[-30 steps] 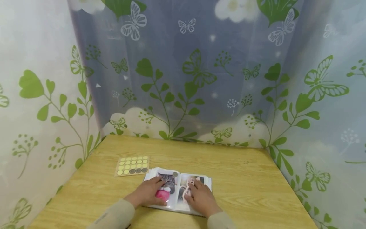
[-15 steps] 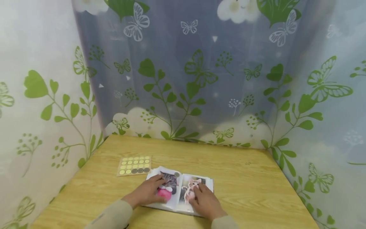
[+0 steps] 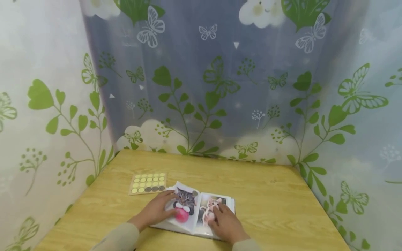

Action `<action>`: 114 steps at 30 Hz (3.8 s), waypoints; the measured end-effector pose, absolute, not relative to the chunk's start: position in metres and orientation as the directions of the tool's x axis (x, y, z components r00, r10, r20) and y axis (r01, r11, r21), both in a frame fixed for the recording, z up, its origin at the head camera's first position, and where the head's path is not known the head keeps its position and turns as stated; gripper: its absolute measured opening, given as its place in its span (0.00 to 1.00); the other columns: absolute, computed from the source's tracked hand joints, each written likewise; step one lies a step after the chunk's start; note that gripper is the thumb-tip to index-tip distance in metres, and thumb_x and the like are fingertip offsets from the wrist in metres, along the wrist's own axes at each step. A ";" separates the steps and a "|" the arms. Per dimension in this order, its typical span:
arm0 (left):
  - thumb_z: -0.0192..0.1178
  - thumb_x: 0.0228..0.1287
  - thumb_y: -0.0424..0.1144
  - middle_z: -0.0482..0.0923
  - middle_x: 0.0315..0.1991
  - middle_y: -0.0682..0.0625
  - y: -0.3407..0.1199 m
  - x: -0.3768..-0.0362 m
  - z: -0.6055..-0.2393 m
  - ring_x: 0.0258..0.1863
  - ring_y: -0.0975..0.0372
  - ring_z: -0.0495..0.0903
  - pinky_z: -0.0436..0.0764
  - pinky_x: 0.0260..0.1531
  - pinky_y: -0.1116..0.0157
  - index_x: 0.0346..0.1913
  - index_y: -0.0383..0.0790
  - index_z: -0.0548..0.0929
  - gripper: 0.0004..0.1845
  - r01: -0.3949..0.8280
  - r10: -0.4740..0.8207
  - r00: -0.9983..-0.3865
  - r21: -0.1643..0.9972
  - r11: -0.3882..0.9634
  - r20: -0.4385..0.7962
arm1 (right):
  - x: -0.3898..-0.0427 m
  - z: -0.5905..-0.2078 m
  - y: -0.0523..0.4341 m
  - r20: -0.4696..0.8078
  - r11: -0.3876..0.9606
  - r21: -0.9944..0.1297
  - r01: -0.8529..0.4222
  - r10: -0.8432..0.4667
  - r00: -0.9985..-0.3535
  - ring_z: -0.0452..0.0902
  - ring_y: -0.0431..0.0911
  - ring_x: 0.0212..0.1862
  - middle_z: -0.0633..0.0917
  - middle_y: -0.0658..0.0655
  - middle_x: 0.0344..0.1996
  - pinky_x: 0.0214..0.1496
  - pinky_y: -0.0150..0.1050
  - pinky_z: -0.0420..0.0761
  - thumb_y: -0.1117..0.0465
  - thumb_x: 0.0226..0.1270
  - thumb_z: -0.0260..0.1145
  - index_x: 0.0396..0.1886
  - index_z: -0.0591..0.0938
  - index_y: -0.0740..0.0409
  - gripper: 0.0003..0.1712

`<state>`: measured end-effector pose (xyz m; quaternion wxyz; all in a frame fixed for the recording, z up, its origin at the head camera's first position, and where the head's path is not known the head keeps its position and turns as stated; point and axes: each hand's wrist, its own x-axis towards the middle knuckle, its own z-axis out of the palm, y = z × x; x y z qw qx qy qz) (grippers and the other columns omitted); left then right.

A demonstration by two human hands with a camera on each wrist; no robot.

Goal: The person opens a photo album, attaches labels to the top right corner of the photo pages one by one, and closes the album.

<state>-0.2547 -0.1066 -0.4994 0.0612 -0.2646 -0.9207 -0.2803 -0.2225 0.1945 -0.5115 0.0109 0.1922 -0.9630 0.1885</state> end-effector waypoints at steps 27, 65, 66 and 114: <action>0.58 0.72 0.49 0.69 0.63 0.27 -0.195 -0.285 -0.499 0.64 0.34 0.66 0.65 0.63 0.38 0.66 0.23 0.69 0.33 0.207 0.122 -0.974 0.531 0.822 0.191 | -0.221 -0.508 0.199 0.097 0.868 -0.322 -0.378 -0.367 -0.925 0.65 0.64 0.68 0.70 0.69 0.67 0.66 0.60 0.68 0.45 0.68 0.63 0.65 0.76 0.63 0.35; 0.58 0.61 0.69 0.70 0.44 0.24 -0.218 -0.310 -0.507 0.51 0.31 0.69 0.67 0.49 0.31 0.43 0.21 0.77 0.43 -0.194 -0.209 -0.978 0.316 0.929 0.016 | -0.221 -0.511 0.198 0.103 0.864 -0.325 -0.384 -0.371 -0.923 0.65 0.63 0.68 0.69 0.70 0.67 0.66 0.59 0.68 0.46 0.69 0.61 0.66 0.75 0.64 0.34; 0.58 0.62 0.67 0.70 0.44 0.23 -0.218 -0.311 -0.508 0.51 0.31 0.69 0.66 0.49 0.30 0.43 0.21 0.77 0.42 -0.189 -0.206 -0.978 0.321 0.928 0.019 | -0.221 -0.511 0.198 0.092 0.868 -0.325 -0.376 -0.367 -0.926 0.64 0.63 0.68 0.69 0.69 0.68 0.66 0.59 0.68 0.45 0.69 0.61 0.66 0.75 0.64 0.34; 0.61 0.59 0.66 0.70 0.41 0.26 -0.200 -0.305 -0.502 0.49 0.33 0.70 0.69 0.48 0.33 0.44 0.20 0.77 0.43 -0.183 -0.197 -0.980 0.358 0.916 0.000 | -0.219 -0.506 0.196 0.072 0.872 -0.326 -0.366 -0.363 -0.929 0.63 0.64 0.69 0.69 0.70 0.67 0.68 0.60 0.65 0.48 0.70 0.61 0.67 0.74 0.64 0.33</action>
